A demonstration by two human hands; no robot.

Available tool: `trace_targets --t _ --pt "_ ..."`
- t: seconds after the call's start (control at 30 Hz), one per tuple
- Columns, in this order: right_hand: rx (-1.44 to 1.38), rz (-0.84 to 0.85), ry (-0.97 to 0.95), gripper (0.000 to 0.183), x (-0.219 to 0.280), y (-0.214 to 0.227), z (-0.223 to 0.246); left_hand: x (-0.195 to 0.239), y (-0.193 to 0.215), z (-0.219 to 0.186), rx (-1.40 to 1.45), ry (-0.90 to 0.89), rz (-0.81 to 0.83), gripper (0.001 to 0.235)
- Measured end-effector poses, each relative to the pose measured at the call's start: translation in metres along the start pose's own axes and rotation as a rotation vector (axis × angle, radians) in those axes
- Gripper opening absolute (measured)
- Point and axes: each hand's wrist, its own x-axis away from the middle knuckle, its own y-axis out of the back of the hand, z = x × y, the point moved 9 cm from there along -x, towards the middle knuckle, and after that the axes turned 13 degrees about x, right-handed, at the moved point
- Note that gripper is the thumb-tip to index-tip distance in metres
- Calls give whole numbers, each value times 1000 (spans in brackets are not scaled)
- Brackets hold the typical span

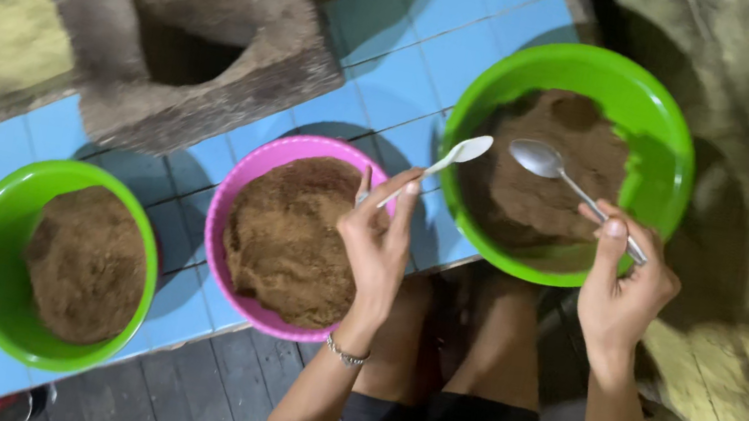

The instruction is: The person uses two spoons to mix a brown powder in a pink bowl, then transfers portions of the powder into two green bowls. The person continues to mix and transfer the powder between the bowls.

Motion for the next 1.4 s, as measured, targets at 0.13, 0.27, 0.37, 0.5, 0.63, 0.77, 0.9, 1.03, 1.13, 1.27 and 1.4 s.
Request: trace_targets --t 0.13,0.27,0.37,0.5,0.63,0.77,0.9,1.03,1.13,1.27,1.4 --pt "-162 104 1 27 12 -28 40 20 69 26 -30 15 -104 22" --pt "-156 257 -15 20 27 -70 63 30 148 25 -25 136 -357 13" --pt "-178 335 1 20 33 -101 85 34 193 20 -97 178 -434 15" --pt "-219 427 -24 23 45 -148 85 41 234 28 -195 235 -476 19" --pt "-187 486 -5 22 50 -174 94 38 258 53 -280 277 -437 18" --pt "-189 651 -79 24 61 -200 102 31 256 72 -393 294 -316 18" --pt "-321 763 -228 23 72 -224 101 26 246 74 -357 330 -216 19" --pt "-406 762 -329 25 79 -226 81 30 251 92 -284 386 -238 17" --pt "-474 738 -388 26 79 -222 63 36 257 108 -127 478 -284 17" --pt "-503 676 -432 28 70 -205 56 39 261 102 194 512 -434 19" --pt "-505 641 -433 27 67 -195 54 39 257 105 245 482 -409 18"
